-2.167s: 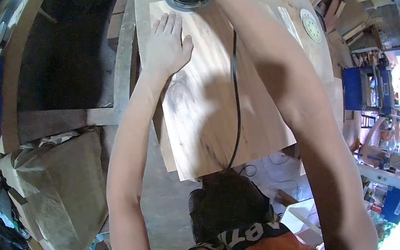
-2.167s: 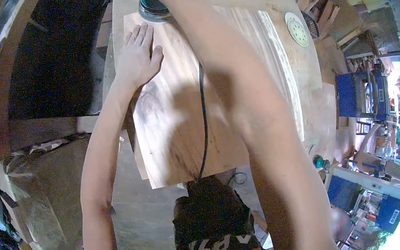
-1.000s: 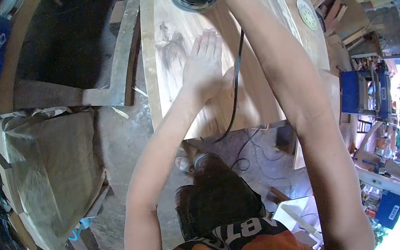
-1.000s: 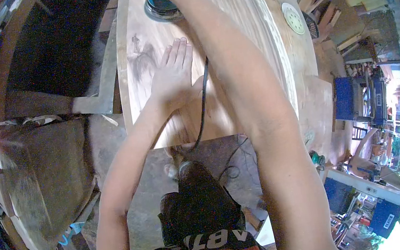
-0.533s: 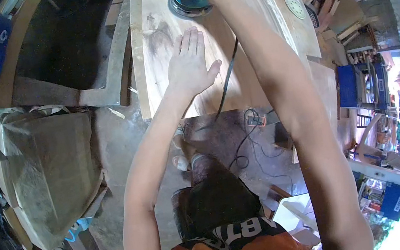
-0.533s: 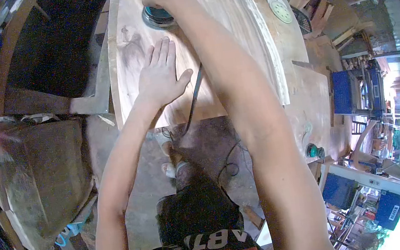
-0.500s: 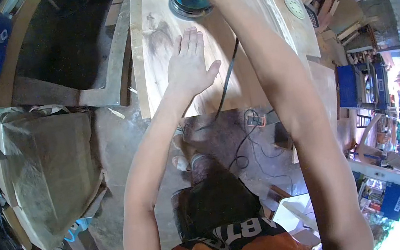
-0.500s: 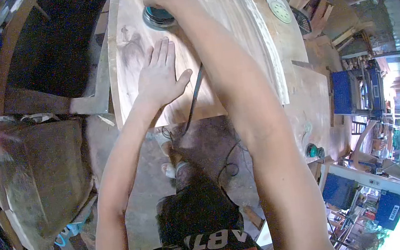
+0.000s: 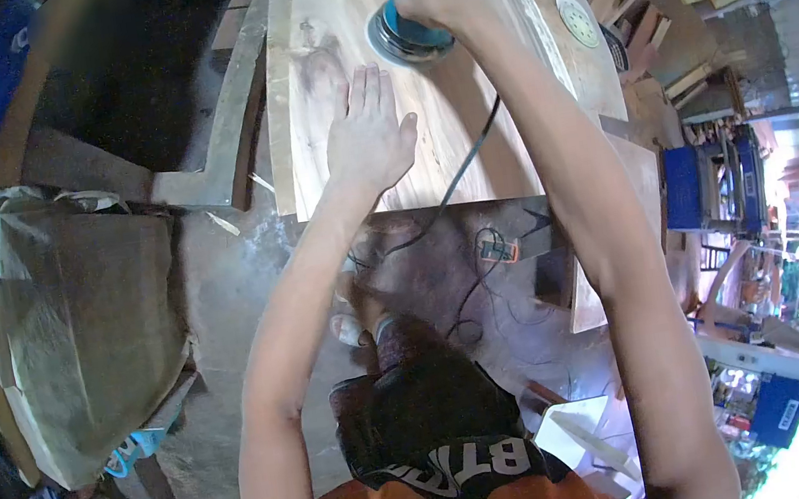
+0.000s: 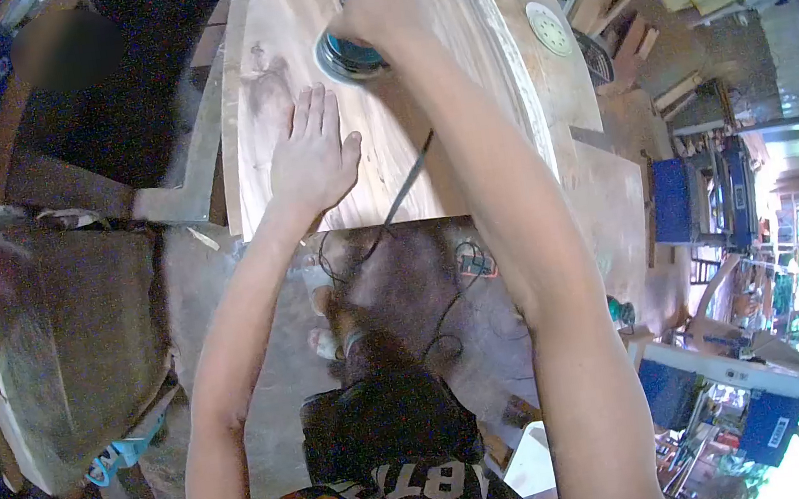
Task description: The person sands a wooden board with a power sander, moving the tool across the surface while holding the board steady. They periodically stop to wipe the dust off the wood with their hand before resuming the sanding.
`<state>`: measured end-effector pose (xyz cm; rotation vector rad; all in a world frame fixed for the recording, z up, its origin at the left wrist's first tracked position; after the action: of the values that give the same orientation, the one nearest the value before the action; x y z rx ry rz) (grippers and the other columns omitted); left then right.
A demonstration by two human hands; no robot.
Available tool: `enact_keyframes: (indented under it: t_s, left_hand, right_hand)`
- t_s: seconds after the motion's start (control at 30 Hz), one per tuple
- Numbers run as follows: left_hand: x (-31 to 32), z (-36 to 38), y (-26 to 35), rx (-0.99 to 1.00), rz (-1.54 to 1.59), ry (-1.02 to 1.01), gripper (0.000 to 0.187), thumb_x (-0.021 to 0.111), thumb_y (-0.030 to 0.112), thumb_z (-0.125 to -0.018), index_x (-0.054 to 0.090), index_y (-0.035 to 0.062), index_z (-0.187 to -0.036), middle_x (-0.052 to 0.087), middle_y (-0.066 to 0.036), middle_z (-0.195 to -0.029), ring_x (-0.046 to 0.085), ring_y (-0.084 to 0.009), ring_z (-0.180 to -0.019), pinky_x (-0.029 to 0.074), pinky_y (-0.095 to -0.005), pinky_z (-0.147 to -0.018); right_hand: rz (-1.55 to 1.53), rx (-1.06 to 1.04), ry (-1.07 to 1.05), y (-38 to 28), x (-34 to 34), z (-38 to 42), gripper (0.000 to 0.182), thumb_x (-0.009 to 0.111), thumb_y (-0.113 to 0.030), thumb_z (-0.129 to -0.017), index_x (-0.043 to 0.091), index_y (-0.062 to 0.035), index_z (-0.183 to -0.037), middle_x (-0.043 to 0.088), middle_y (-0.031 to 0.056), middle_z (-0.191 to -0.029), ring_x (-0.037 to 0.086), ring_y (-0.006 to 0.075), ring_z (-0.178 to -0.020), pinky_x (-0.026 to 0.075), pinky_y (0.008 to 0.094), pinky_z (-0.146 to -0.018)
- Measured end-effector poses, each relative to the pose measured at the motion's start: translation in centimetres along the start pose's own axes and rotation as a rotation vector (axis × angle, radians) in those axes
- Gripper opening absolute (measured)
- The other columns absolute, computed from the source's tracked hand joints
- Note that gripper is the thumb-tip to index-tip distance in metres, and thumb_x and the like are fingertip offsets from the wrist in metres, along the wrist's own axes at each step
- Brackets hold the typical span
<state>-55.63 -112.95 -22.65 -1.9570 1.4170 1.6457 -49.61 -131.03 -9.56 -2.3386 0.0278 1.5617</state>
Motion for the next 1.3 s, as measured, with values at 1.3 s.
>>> enact_keyframes:
  t_s: [1.3]
  left_hand:
    - [1.1, 0.1, 0.6, -0.276, 0.542, 0.245, 0.108, 0.077, 0.024, -0.062, 0.030, -0.0194, -0.148, 0.034, -0.037, -0.156, 0.029, -0.0476, -0.150, 0.020, -0.0486, -0.128]
  right_hand:
    - [0.457, -0.066, -0.182, -2.5, -1.6, 5.0, 0.062, 0.078, -0.025, -0.082, 0.058, -0.0078, -0.137, 0.067, 0.0249, -0.110, 0.065, 0.0427, -0.105, 0.051, 0.0514, -0.092]
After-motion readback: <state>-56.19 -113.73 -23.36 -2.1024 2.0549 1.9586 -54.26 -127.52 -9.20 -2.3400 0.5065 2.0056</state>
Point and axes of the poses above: each hand's wrist, its own z-axis away from the middle knuckle, its own x-axis out of the palm, y = z × x, the point moved 1 cm from there along -z, towards the middle knuckle
